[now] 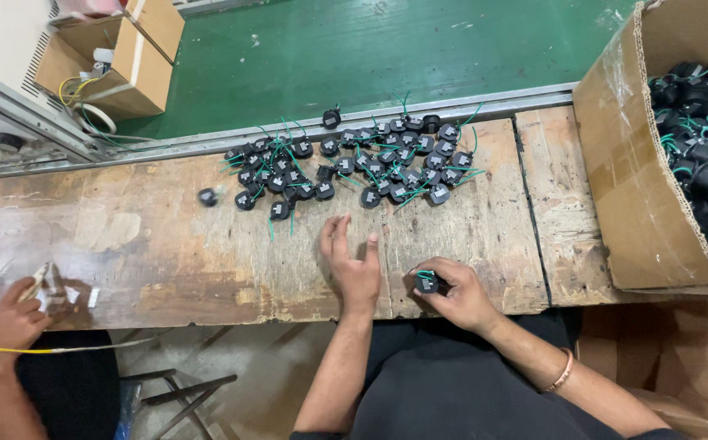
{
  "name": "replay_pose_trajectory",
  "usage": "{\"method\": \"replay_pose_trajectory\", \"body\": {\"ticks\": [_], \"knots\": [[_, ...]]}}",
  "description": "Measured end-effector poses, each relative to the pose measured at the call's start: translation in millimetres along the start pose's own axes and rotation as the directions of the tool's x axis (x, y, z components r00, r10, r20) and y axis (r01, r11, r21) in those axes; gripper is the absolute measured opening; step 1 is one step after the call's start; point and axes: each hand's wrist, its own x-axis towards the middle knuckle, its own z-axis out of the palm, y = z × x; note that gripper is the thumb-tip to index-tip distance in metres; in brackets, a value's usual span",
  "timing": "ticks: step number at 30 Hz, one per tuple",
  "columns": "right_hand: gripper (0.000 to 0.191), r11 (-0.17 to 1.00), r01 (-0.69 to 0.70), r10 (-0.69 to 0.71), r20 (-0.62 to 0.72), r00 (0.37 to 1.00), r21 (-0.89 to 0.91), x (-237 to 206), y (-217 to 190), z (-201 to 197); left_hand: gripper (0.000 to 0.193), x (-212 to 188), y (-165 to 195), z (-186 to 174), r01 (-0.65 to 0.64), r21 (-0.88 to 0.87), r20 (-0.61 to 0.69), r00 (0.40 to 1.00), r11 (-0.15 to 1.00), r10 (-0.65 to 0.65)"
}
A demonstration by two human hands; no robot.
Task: The person picks up black plug-shaped components with green cords from a cardboard box, coils and secures each cord around the component by hand, and places the finished unit on the workbench in a growing pile, repeating this for many units throughout the clip.
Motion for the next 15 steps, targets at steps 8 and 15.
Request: {"method": "replay_pose_trajectory", "body": {"ticks": [8, 15], "knots": [[0.028, 0.999, 0.023, -0.023, 0.000, 1.000, 0.023, 0, 1, 0, 0.087, 43, -41, -22, 0.089, 0.222, 0.055, 0.993, 0.971, -0.103], [0.026, 0.999, 0.034, -0.035, 0.011, 0.999, 0.025, 1, 1, 0, 0.060, 48, -54, -21, -0.071, 0.270, 0.167, 0.986, 0.960, 0.026]]}}
